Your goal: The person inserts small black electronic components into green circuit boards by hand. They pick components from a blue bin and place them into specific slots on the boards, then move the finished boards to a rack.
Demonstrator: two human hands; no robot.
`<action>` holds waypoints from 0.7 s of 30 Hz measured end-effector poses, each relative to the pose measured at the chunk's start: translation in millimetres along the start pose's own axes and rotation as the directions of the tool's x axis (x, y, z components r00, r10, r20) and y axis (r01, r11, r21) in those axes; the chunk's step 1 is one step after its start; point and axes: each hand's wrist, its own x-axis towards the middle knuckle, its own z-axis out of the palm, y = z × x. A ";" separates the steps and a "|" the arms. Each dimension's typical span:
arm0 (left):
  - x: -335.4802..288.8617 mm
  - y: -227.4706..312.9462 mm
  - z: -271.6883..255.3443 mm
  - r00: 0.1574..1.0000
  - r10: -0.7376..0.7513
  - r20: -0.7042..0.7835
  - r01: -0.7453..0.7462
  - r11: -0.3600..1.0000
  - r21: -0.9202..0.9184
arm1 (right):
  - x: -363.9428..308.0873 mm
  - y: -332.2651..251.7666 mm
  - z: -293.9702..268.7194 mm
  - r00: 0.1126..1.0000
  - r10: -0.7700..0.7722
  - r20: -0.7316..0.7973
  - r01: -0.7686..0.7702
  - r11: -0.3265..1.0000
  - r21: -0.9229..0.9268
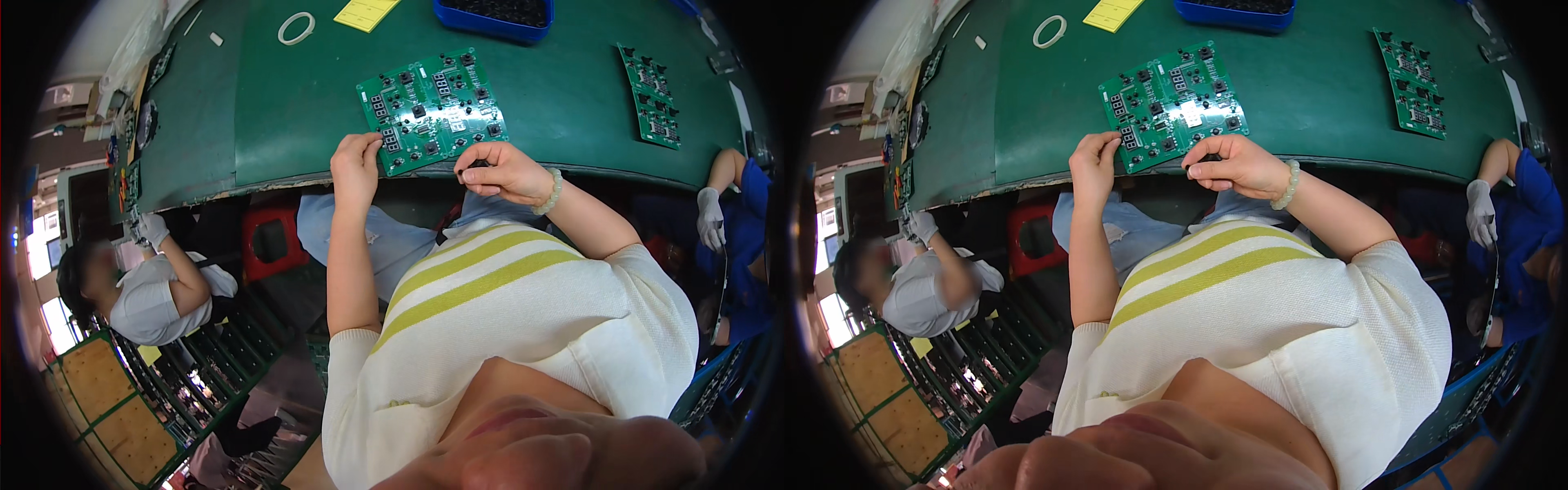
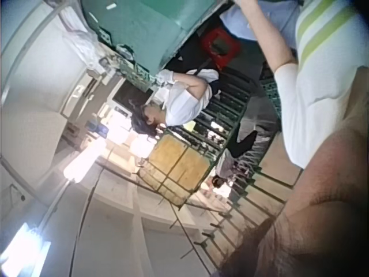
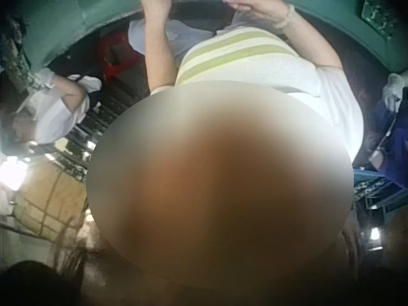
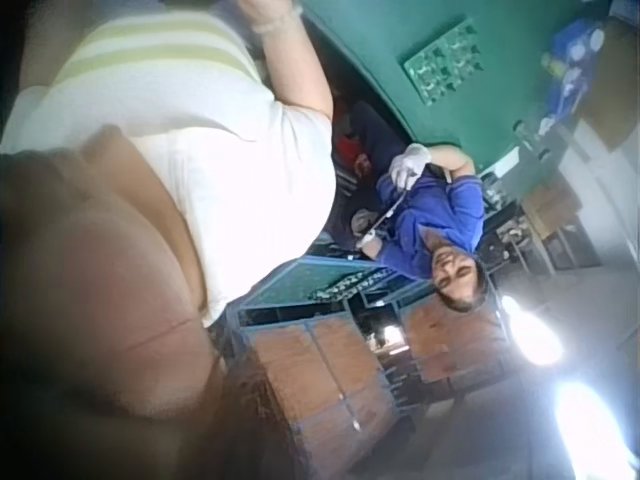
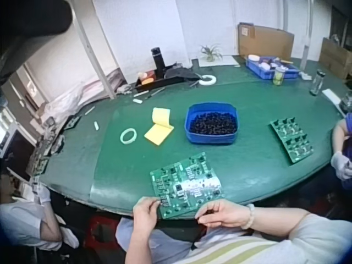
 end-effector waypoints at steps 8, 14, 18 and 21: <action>0.5 1.4 2.4 0.998 -0.063 0.020 0.062 0.996 0.059 | -19.3 -41.4 -29.8 0.878 -0.239 -0.415 0.053 0.910 -0.412; -0.7 -4.3 2.3 0.996 0.088 0.012 -0.089 0.993 0.078 | -4.8 -50.5 -23.9 0.821 -0.571 0.001 0.028 0.038 -0.999; -1.4 -0.9 8.2 0.991 0.130 -0.025 -0.126 0.983 0.133 | 7.0 -51.1 -29.3 0.847 -0.494 0.198 0.075 -0.258 -0.963; -2.3 0.9 6.5 0.997 0.068 -0.031 -0.065 0.993 0.098 | 13.9 -53.6 -33.4 0.880 -0.408 0.244 0.098 -0.346 -0.933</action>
